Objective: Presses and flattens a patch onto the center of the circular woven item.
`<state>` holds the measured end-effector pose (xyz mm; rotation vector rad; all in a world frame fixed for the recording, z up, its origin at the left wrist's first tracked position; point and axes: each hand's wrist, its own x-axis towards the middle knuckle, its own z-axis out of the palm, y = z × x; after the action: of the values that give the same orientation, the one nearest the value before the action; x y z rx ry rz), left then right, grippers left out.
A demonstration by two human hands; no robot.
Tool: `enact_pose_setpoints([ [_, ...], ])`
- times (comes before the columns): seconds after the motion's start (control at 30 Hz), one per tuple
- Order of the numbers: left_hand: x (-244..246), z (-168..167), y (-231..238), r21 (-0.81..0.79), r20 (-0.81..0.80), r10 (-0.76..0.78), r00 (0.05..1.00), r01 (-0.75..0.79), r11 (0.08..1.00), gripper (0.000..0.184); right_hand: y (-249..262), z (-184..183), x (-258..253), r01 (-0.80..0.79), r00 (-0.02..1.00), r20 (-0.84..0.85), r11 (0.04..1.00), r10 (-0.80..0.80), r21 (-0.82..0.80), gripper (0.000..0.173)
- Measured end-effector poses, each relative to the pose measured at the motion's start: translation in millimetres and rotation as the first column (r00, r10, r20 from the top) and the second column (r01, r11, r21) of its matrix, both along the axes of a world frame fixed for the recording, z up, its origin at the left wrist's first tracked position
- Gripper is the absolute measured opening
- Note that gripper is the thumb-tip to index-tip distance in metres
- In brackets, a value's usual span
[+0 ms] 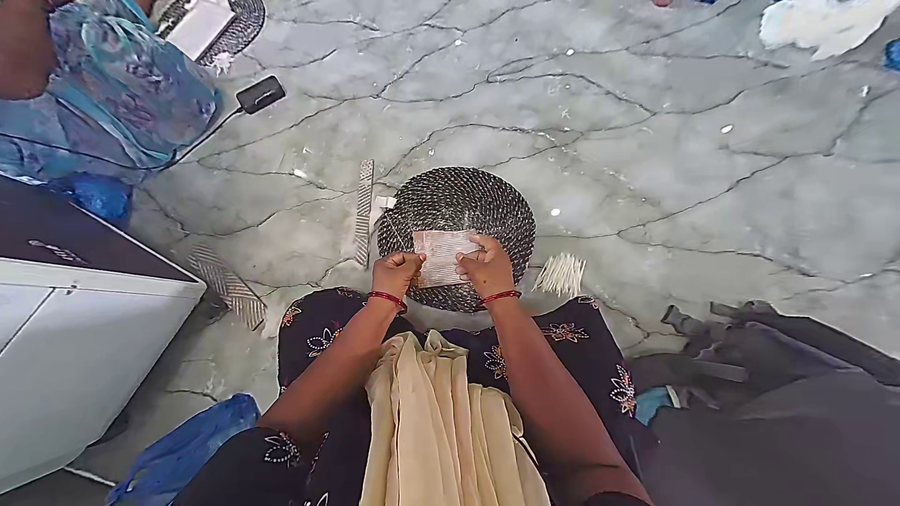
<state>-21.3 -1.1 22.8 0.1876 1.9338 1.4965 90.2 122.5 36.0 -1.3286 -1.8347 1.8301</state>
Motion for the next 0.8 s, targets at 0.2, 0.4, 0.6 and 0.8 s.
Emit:
enact_pose_setpoints([
  [0.2,-28.5,-38.5,-0.1,-0.199,-0.269,-0.234,0.934,0.184,0.963,0.020,4.4,-30.8,-21.5,-0.007,0.989,0.150,0.996,-0.006,0.084,0.057],
  [0.4,-37.5,-56.9,6.8,-0.383,-0.345,-0.362,0.866,0.222,0.897,0.026,5.2,-56.4,-42.8,-0.024,0.959,0.283,0.991,-0.014,0.129,0.054],
  [0.6,-47.9,-70.9,24.3,-0.515,-0.250,-0.477,0.843,0.301,0.803,0.032,12.8,-79.2,-51.3,-0.035,0.924,0.382,0.988,-0.026,0.151,0.053],
  [0.8,-50.9,-90.8,34.4,-0.656,-0.138,-0.620,0.773,0.397,0.642,0.036,27.0,-97.6,-67.4,-0.121,0.841,0.540,0.970,-0.013,0.211,0.050],
])
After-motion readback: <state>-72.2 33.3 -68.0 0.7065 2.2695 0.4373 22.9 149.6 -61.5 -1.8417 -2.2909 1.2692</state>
